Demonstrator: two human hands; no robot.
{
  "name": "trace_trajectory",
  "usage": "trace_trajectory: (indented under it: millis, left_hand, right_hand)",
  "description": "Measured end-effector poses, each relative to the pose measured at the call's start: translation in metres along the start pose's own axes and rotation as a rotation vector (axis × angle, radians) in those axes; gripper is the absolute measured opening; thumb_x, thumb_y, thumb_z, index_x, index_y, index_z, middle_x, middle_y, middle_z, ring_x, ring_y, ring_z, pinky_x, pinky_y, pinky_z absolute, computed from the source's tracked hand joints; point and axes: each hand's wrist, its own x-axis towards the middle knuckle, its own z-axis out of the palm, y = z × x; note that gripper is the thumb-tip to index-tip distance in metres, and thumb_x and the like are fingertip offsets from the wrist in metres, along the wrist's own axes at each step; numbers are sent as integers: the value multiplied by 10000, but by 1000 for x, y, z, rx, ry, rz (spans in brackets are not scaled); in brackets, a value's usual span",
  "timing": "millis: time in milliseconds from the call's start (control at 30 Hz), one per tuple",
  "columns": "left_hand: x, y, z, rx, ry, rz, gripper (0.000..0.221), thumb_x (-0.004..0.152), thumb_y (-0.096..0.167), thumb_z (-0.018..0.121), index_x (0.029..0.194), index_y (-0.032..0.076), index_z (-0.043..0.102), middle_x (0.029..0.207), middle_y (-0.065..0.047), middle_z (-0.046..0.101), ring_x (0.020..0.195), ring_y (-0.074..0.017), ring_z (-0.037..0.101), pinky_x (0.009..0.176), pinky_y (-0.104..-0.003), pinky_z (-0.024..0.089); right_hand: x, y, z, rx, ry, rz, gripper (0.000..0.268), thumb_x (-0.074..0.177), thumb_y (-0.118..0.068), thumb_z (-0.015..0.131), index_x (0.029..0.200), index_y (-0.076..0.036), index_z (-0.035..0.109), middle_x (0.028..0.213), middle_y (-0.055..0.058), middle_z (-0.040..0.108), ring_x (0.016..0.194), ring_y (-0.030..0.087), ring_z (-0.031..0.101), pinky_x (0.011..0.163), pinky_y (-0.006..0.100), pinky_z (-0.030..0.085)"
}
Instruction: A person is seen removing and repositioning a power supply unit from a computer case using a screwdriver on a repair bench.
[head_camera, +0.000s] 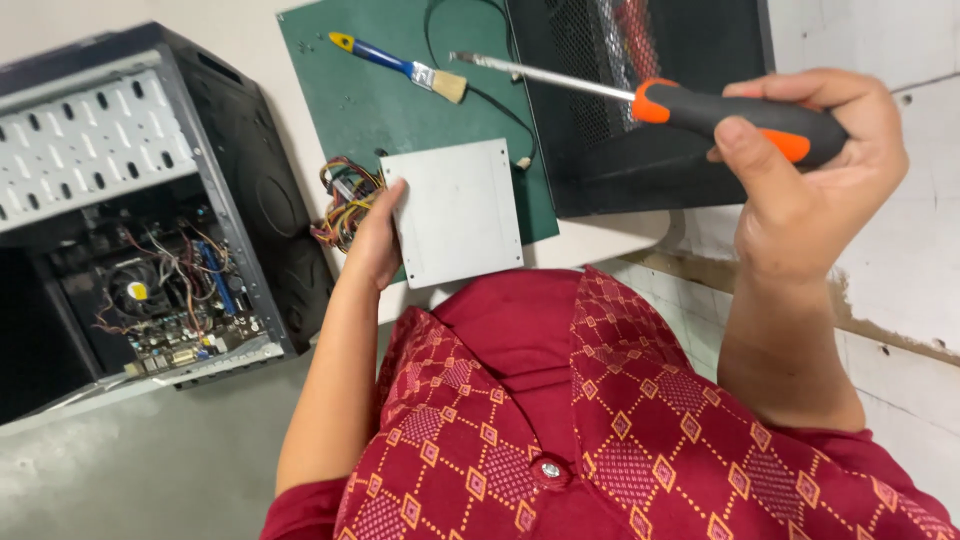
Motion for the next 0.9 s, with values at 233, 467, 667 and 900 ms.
trace_trajectory:
  millis: [233, 467, 667, 900]
  left_hand:
    - [-44, 13, -12, 809, 379, 825, 574, 959, 373, 632, 1390, 15, 509, 1336, -167, 522, 1162, -279, 578, 982, -388, 473]
    - [-67, 45, 33, 588, -56, 986, 494, 1034, 313, 611, 1465, 108, 484, 1349, -159, 629, 1252, -184, 599, 1034, -328, 492]
    - [-47, 50, 49, 283, -143, 804, 377, 995, 304, 625, 1287, 71, 671, 1079, -75, 734, 892, -146, 704, 832, -284, 612]
    - [14, 78, 15, 189, 20, 743, 232, 956, 269, 696, 1093, 87, 737, 1015, -32, 750, 789, -94, 659, 686, -223, 553]
  right_hand:
    - [-4, -4, 7, 61, 22, 118, 298, 999, -73, 785, 1148, 44, 556, 1100, 265, 683, 851, 317, 694, 729, 328, 625]
    - [-10, -10, 24, 99, -24, 148, 275, 974, -64, 793, 1113, 17, 570, 1087, 236, 683, 838, 296, 706, 728, 314, 633]
    - [-14, -9, 27, 100, -40, 152, 263, 950, -54, 801, 1100, 2, 593, 1082, 209, 690, 891, 261, 694, 755, 313, 631]
    - [-14, 14, 35, -5, -9, 70, 261, 956, -51, 814, 1110, -7, 608, 1096, 206, 694, 1035, 281, 703, 935, 349, 589]
